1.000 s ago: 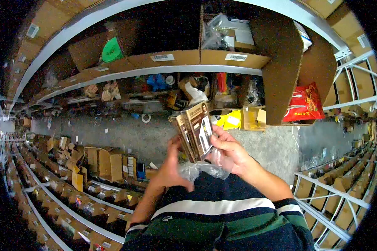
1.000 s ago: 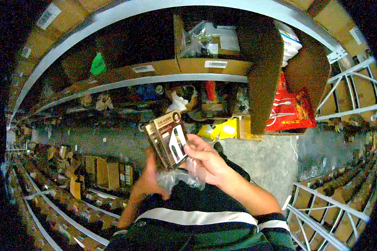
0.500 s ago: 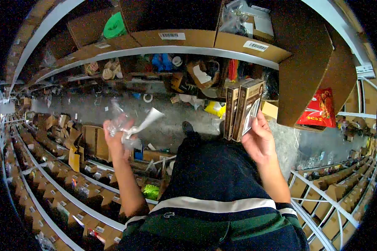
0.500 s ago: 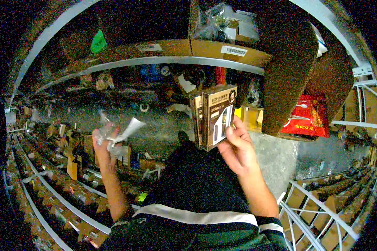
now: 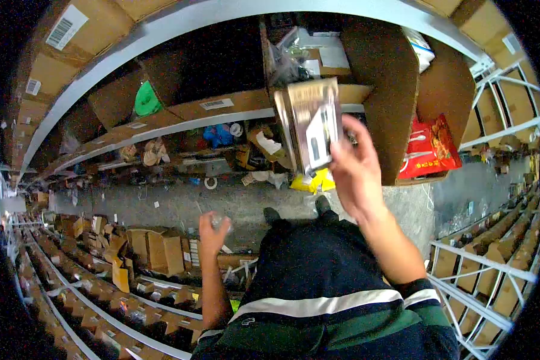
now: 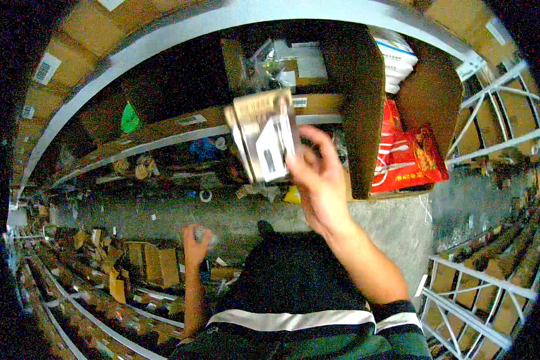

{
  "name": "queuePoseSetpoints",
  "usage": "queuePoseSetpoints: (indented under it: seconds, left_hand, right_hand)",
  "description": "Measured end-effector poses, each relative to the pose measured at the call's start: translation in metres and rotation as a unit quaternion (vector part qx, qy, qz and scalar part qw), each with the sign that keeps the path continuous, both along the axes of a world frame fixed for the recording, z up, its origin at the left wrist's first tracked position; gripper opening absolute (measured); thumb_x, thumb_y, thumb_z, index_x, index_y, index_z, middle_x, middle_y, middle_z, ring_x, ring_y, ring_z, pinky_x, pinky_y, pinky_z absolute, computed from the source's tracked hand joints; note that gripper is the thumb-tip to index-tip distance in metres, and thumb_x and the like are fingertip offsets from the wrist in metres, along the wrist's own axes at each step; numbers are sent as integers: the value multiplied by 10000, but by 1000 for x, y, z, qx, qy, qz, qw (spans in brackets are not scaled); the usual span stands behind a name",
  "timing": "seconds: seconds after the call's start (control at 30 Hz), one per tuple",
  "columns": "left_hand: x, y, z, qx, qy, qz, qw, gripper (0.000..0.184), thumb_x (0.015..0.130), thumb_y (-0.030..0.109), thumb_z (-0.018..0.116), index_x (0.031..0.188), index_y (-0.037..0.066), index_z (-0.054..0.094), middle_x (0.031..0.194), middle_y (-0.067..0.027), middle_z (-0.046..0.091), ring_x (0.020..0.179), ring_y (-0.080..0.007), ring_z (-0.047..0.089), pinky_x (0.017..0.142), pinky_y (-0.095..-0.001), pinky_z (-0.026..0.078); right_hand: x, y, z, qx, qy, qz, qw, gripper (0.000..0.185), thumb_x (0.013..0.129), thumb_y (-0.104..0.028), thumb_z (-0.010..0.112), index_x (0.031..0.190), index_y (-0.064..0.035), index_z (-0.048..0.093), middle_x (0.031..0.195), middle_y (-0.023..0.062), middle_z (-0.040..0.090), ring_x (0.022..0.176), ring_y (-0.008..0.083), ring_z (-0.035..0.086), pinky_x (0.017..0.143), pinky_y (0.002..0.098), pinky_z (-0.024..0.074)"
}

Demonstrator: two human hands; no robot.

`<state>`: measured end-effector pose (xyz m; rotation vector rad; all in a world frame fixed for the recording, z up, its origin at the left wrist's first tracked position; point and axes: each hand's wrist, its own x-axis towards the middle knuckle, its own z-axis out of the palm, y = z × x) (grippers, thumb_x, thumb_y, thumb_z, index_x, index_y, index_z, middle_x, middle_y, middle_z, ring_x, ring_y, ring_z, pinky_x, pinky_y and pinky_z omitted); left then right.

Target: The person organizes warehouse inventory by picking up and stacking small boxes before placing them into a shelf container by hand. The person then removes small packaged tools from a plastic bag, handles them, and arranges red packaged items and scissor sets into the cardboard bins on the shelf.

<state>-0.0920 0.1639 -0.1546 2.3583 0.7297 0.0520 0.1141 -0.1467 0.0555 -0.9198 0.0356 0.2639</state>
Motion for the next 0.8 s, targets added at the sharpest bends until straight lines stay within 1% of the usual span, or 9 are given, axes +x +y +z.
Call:
queuePoseSetpoints:
  seconds: [0.03,0.07,0.1,0.17,0.37,0.43,0.6,0.7,0.8]
  left_hand:
    - [-3,3,-7,79,31,-125,989,592,820,525,657,1239,119,556,1316,-205,494,1198,-396,465,980,-496,381]
    - [-1,-6,6,86,208,-125,966,804,766,598,672,1395,161,431,1500,-187,283,1359,-446,253,1087,-588,226]
    - [-3,-9,7,88,209,-126,966,804,766,598,672,1395,161,431,1500,-187,283,1359,-446,253,1087,-588,226]
    - [0,-7,8,78,138,-80,984,804,790,606,639,1420,161,413,1513,-192,271,1383,-468,202,1095,-639,141]
    - [16,1,1,69,105,-115,985,701,855,515,607,1411,131,424,1517,-184,271,1383,-422,244,1103,-632,117]
    - [15,-4,-1,78,98,-129,984,689,856,503,609,1407,131,430,1516,-185,274,1377,-408,264,1107,-626,111]
    - [-11,-11,-9,12,48,-134,990,658,857,488,610,1386,131,451,1499,-184,305,1360,-389,308,1113,-620,89]
    - [-30,-15,-4,43,134,-121,983,677,862,518,592,1380,107,443,1461,-198,372,1348,-393,341,1090,-603,212]
    - [-51,-14,-8,-16,152,-107,983,650,863,510,594,1365,116,467,1463,-156,366,1356,-382,315,1099,-646,84]
  right_hand:
    - [11,6,10,-30,-41,-42,998,464,872,-69,651,1293,-94,458,1064,72,626,942,129,570,804,245,449]
    - [23,13,19,-43,-53,-83,994,467,868,-61,654,1292,-77,459,1017,74,624,897,121,565,755,231,446]
    - [37,17,24,-42,-61,-104,992,441,880,-69,626,1289,-71,461,1126,94,615,1014,182,588,836,335,489]
    - [66,27,34,-37,-76,-145,986,399,883,-71,627,1253,-35,481,1114,110,615,992,200,596,828,355,504]
    - [197,66,27,-97,-67,-196,974,289,866,-58,628,1128,9,525,991,148,634,838,237,636,695,352,543]
    - [231,78,36,-179,50,-173,967,227,881,-63,595,1093,1,547,983,138,629,869,233,628,705,385,540]
    - [297,96,32,-174,18,-162,971,255,885,-110,578,1118,-10,547,1033,137,618,925,247,608,761,392,514]
    - [313,105,28,-165,-4,-166,972,274,888,-138,568,1133,-16,547,1062,136,612,958,256,596,794,395,498]
    - [322,113,25,-167,-20,-168,971,295,891,-166,558,1148,-22,547,1092,136,606,991,264,585,828,399,483]
